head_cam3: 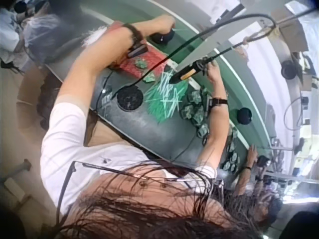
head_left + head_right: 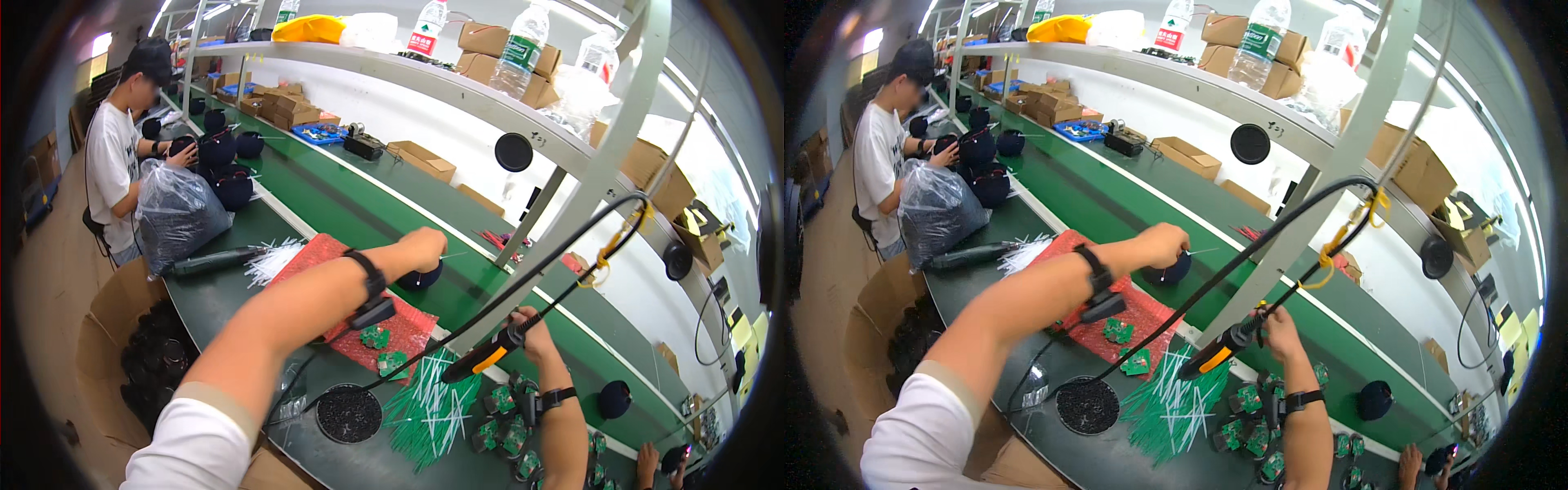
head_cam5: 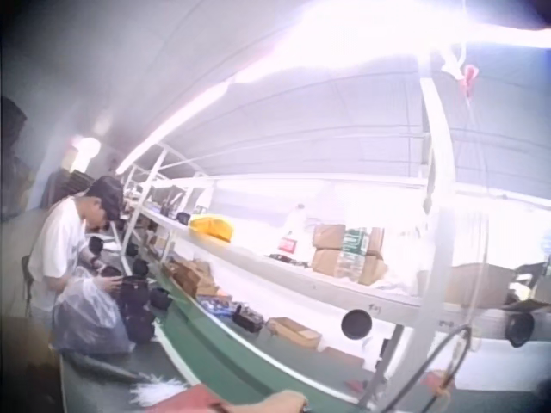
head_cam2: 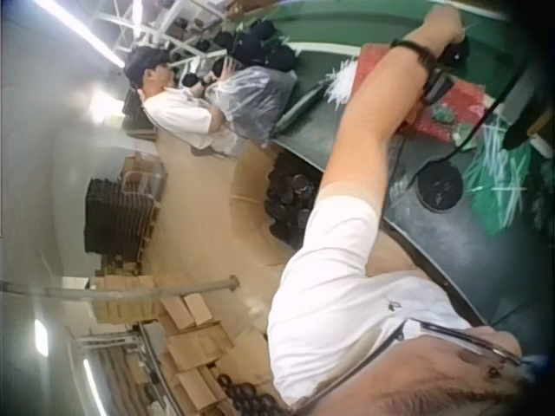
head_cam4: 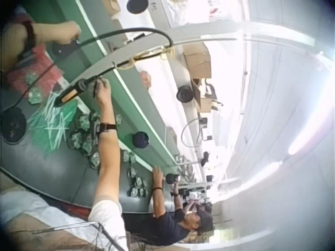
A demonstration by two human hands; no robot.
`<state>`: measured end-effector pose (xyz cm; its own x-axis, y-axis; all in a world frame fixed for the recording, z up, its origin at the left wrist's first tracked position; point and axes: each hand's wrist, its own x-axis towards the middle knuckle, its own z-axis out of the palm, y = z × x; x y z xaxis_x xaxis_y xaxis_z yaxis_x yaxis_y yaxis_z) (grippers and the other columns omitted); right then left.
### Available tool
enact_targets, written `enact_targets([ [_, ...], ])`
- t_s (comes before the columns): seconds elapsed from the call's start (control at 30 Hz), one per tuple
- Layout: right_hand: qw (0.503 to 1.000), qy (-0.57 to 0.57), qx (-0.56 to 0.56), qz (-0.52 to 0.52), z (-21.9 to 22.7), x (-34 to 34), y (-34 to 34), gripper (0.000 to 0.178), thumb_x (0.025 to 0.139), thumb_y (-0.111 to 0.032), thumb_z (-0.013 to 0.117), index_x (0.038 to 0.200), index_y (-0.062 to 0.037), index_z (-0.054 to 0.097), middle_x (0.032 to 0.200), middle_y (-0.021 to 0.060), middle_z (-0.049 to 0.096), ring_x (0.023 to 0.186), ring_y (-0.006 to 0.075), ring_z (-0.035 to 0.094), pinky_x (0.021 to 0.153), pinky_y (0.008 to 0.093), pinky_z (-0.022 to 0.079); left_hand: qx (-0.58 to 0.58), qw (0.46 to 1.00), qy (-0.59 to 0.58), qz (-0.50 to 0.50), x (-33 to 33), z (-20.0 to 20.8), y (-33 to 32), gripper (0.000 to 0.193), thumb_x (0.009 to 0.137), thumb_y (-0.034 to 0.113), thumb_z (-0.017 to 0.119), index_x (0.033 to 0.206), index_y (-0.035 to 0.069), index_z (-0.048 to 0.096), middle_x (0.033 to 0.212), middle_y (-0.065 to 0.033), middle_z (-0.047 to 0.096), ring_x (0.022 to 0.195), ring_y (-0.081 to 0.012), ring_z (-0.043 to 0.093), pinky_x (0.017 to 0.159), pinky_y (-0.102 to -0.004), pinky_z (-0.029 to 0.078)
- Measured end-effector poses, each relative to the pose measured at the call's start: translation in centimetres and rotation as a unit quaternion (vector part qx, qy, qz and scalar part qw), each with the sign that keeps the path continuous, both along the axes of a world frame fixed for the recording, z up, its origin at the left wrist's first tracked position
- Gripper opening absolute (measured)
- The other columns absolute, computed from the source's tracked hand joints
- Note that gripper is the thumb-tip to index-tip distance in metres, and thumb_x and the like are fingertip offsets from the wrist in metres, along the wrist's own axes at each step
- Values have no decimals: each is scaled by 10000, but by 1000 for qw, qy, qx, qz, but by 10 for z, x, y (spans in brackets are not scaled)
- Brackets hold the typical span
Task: Assemble electronic circuit boards into plastic housings and secure them with a power screwdriver.
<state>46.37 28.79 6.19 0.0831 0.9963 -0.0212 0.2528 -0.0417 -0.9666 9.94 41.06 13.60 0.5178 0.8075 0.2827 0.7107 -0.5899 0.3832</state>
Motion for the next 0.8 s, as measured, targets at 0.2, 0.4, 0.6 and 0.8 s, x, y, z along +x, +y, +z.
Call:
enact_targets([
  [0.2,914,-326,222,96,-32,-29,68,275,969,-156,670,1222,-49,652,975,82,663,854,187,647,742,360,547,9,996,67,54,63,-42,53,284,850,33,685,1120,-2,765,1214,-244,713,1138,-383,705,919,-441,593],
  [0.4,942,-318,79,72,-59,-39,90,299,894,-225,794,1109,-35,710,858,7,644,790,117,566,724,317,494,6,996,53,69,107,-75,78,266,869,67,685,1119,15,762,1207,-258,698,1108,-387,707,923,-443,587],
  [0.6,934,-345,93,23,-46,-81,104,394,817,-224,848,1116,1,724,948,165,752,854,250,717,795,374,560,-96,988,-118,-17,87,-89,114,252,886,278,769,1050,88,782,1014,-184,755,939,-352,719,842,-427,560],
  [0.8,927,-354,124,-17,-37,-93,98,447,838,-246,836,1204,-19,717,1030,184,762,932,295,730,865,392,555,-119,978,-166,-48,92,-83,103,168,892,221,756,994,94,797,929,-143,751,840,-256,703,784,-385,552],
])
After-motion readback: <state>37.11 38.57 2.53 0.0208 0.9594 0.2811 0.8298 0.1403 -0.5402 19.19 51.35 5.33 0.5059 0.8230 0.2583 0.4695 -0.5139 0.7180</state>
